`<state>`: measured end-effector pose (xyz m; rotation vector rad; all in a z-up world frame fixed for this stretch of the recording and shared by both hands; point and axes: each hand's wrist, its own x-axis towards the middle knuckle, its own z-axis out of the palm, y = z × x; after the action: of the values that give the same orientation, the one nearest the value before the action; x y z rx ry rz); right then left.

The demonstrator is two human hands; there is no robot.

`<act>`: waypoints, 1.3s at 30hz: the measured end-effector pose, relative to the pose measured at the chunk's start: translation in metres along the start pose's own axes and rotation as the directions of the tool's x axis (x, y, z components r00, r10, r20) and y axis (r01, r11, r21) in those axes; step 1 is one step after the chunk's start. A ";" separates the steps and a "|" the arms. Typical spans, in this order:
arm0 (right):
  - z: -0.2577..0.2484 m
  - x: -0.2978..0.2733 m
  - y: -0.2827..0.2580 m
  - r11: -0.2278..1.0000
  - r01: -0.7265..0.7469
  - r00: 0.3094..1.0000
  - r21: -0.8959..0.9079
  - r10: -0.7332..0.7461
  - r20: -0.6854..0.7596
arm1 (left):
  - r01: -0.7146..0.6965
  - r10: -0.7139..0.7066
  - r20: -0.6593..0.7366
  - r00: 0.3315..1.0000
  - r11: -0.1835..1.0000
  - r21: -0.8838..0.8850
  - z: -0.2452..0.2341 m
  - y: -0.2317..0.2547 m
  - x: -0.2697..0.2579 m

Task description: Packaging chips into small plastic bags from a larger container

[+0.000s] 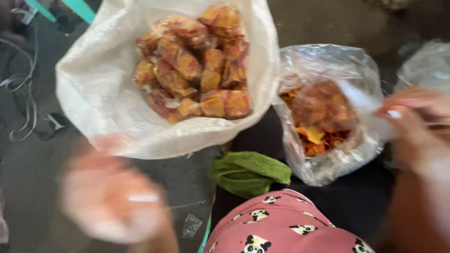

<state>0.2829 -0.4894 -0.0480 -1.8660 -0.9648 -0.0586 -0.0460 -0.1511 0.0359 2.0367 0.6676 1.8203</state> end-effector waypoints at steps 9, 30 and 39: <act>0.033 -0.055 -0.069 0.532 -0.087 0.699 0.842 0.635 -0.329 | 0.059 0.553 0.741 0.380 0.785 -0.616 0.174 0.075 -0.157; 0.061 -0.117 -0.043 0.067 -0.055 0.507 0.996 0.862 -0.030 | -0.014 0.704 0.648 0.289 0.680 -0.733 0.147 0.132 -0.196; 0.065 -0.134 -0.053 -0.036 0.131 0.592 0.991 0.804 -0.049 | 0.003 0.696 0.539 0.474 0.611 -0.792 0.157 0.129 -0.185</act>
<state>0.1348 -0.5075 -0.0997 -0.4769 0.2806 0.2384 0.1115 -0.3495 -0.0701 2.1506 -0.7681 0.7430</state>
